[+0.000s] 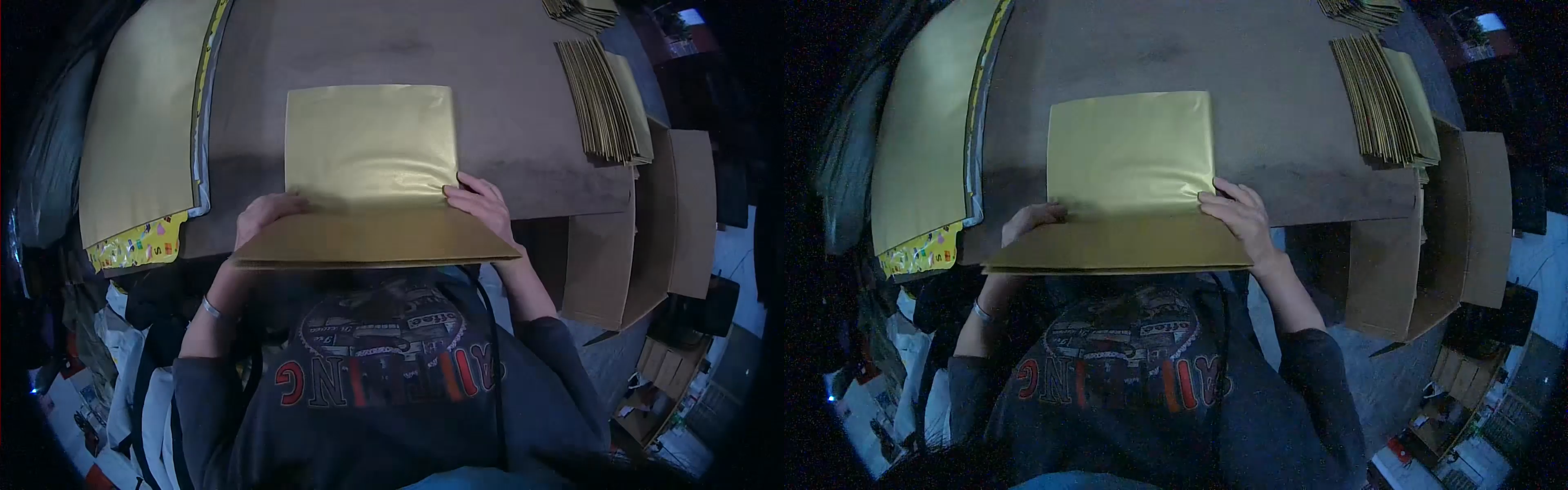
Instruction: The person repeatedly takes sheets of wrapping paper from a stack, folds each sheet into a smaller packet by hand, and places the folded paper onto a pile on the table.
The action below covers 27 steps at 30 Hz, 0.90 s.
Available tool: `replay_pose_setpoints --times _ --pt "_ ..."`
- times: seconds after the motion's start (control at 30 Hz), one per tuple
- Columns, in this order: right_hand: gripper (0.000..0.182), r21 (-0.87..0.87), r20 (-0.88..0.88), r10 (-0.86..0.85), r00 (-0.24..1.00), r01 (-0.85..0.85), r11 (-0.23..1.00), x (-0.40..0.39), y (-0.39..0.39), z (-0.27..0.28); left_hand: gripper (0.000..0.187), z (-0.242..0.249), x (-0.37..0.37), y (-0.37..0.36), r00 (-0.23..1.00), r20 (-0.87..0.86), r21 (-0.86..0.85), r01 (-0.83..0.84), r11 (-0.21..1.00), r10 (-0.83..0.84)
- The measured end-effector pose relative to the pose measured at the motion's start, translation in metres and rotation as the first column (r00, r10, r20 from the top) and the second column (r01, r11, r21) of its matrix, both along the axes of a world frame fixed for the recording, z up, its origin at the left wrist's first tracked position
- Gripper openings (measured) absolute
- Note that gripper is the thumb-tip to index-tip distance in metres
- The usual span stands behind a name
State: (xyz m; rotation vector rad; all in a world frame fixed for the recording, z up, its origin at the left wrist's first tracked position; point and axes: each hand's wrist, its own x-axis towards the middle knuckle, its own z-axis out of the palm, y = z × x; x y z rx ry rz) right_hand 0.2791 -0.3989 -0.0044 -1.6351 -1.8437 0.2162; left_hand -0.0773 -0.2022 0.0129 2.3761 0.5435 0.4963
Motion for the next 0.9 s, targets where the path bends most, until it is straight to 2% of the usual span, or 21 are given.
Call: replay_pose_setpoints --times 0.07,0.1,0.13,0.2,0.23,0.3,0.33,0.37,0.4,0.43,0.5,0.53,0.57,0.63,0.67,0.73,0.87,0.9 --pt "0.019 0.022 -0.098 -0.019 0.995 0.022 1.000 -0.004 0.003 0.003 0.021 0.006 0.009 -0.004 0.974 -0.016 -0.322 -0.219 0.921 0.226" --pt "0.015 0.013 -0.111 -0.133 0.985 0.135 0.991 -0.012 0.002 0.006 0.021 0.006 0.012 -0.001 0.952 -0.099 -0.140 -0.301 0.943 0.289" --pt "0.015 0.012 -0.112 -0.134 0.985 0.137 0.991 -0.015 0.003 0.007 0.021 0.008 0.017 0.002 0.953 -0.101 -0.140 -0.299 0.944 0.287" --pt "0.012 -0.015 -0.120 -0.240 0.963 0.240 0.971 -0.017 0.006 0.008 0.024 0.014 0.031 0.007 0.930 -0.053 -0.151 -0.367 0.918 0.363" --pt "0.012 0.060 -0.127 -0.306 0.944 0.315 0.947 -0.018 0.008 -0.004 0.024 0.013 0.035 0.011 0.931 -0.053 -0.151 -0.366 0.918 0.362" --pt "0.010 0.054 -0.123 -0.370 0.921 0.379 0.924 -0.021 0.016 -0.002 0.039 0.013 0.040 0.017 0.888 -0.167 -0.181 -0.454 0.872 0.428" --pt "0.008 0.048 -0.120 -0.431 0.894 0.439 0.897 -0.023 0.020 0.002 0.039 0.015 0.042 0.016 0.888 -0.168 -0.181 -0.455 0.872 0.428" --pt "0.016 -0.007 -0.097 -0.456 0.885 0.457 0.889 -0.024 0.021 0.006 0.049 0.020 0.044 0.015 0.901 -0.139 -0.242 -0.433 0.868 0.410" --pt "0.016 -0.006 -0.099 -0.455 0.885 0.457 0.889 -0.024 0.023 0.005 0.059 0.022 0.046 0.015 0.913 -0.107 -0.301 -0.407 0.862 0.394" --pt "0.022 0.014 -0.092 -0.460 0.883 0.463 0.886 -0.024 0.025 0.003 0.074 0.016 0.041 0.018 0.909 -0.158 -0.283 -0.416 0.865 0.386" --pt "0.036 0.050 -0.044 -0.474 0.880 0.475 0.878 -0.025 0.025 -0.002 0.073 0.022 0.041 0.019 0.912 -0.184 -0.283 -0.407 0.869 0.367" --pt "0.036 0.047 -0.044 -0.471 0.881 0.473 0.880 -0.026 0.026 0.000 0.072 0.024 0.040 0.019 0.913 -0.210 -0.285 -0.399 0.872 0.350" --pt "0.032 0.051 -0.062 -0.466 0.883 0.469 0.882 -0.027 0.027 0.004 0.072 0.022 0.042 0.019 0.912 -0.212 -0.286 -0.402 0.870 0.352" --pt "0.028 0.056 -0.078 -0.463 0.883 0.468 0.882 -0.026 0.026 0.006 0.063 0.019 0.048 0.019 0.893 -0.217 -0.167 -0.431 0.887 0.393" --pt "0.023 0.059 -0.072 -0.418 0.906 0.422 0.905 -0.023 0.024 0.005 0.063 0.019 0.049 0.020 0.895 -0.215 -0.168 -0.429 0.888 0.391" --pt "0.010 0.074 -0.064 -0.370 0.927 0.375 0.924 -0.022 0.023 0.006 0.050 0.020 0.048 0.021 0.914 -0.249 -0.192 -0.372 0.908 0.321" --pt "0.015 0.090 -0.015 -0.337 0.941 0.337 0.937 -0.020 0.024 0.010 0.044 0.015 0.044 0.028 0.939 -0.227 -0.213 -0.307 0.927 0.258" --pt "0.021 0.016 -0.035 -0.375 0.926 0.376 0.926 -0.022 0.025 0.016 0.046 0.015 0.045 0.029 0.945 -0.223 -0.193 -0.284 0.939 0.240"
